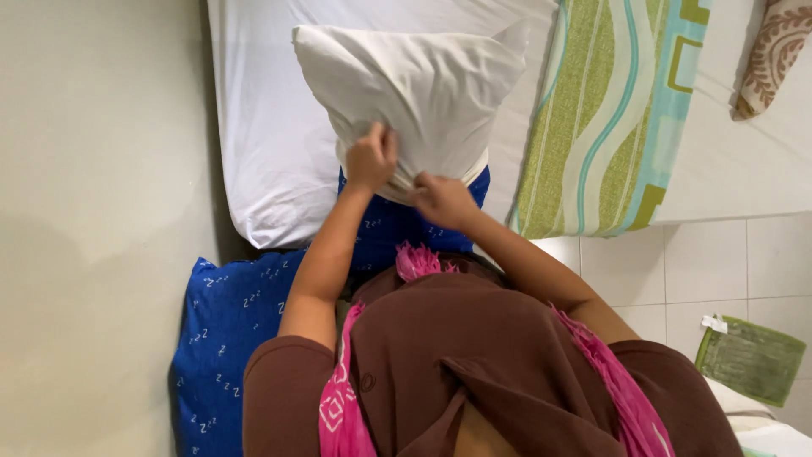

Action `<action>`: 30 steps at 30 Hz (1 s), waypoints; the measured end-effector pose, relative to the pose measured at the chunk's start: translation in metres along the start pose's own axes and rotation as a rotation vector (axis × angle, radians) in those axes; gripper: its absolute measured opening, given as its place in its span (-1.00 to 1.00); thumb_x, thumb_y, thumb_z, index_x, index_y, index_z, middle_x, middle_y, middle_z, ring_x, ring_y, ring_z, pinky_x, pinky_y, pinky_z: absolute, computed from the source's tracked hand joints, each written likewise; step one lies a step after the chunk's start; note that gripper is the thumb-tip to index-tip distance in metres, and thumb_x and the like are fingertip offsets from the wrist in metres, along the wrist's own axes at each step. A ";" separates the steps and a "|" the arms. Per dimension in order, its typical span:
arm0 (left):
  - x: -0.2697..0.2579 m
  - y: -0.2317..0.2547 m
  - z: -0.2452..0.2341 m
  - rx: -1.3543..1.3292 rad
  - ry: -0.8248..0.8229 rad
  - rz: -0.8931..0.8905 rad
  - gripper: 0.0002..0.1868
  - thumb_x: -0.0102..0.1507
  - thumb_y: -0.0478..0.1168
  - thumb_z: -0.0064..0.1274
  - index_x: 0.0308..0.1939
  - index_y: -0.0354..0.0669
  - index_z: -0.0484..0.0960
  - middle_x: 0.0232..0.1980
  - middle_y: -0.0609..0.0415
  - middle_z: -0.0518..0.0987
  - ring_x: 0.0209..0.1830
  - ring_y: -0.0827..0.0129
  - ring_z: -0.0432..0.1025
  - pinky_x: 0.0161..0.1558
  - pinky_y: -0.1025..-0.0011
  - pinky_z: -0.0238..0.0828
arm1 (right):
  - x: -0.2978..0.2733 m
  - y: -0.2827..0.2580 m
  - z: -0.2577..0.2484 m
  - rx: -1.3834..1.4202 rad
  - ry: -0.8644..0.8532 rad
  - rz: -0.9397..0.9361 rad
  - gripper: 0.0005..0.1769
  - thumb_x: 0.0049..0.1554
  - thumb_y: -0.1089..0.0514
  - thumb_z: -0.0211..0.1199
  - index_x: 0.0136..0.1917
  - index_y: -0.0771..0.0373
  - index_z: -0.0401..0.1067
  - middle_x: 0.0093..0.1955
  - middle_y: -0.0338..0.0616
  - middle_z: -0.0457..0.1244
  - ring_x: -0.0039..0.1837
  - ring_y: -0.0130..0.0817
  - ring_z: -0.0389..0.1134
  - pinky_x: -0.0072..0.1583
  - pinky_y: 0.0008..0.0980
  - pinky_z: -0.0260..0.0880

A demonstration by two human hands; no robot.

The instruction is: Putting a clean white pillowcase onto a blue pillow in a hotel room.

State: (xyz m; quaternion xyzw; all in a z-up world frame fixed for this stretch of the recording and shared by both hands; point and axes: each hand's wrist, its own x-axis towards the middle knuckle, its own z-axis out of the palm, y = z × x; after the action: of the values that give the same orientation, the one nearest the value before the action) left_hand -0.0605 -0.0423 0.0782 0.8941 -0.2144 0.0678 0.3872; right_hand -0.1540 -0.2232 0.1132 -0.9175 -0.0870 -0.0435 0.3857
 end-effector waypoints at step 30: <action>0.023 -0.024 -0.049 0.269 0.285 0.306 -0.77 0.27 -0.22 0.16 -0.02 -0.14 0.56 0.07 -0.03 0.52 0.18 0.12 0.35 0.16 0.10 0.23 | 0.013 0.051 -0.058 -0.157 0.385 -0.404 -0.81 0.09 0.37 0.32 0.02 0.31 0.50 -0.02 -0.07 0.33 0.11 -0.03 0.34 0.19 -0.10 0.28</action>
State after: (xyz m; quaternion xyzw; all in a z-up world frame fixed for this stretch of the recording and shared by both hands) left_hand -0.0274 0.0007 0.1027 0.8761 -0.2796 0.2792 0.2763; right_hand -0.1317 -0.2982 0.1199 -0.8836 -0.1894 -0.2992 0.3063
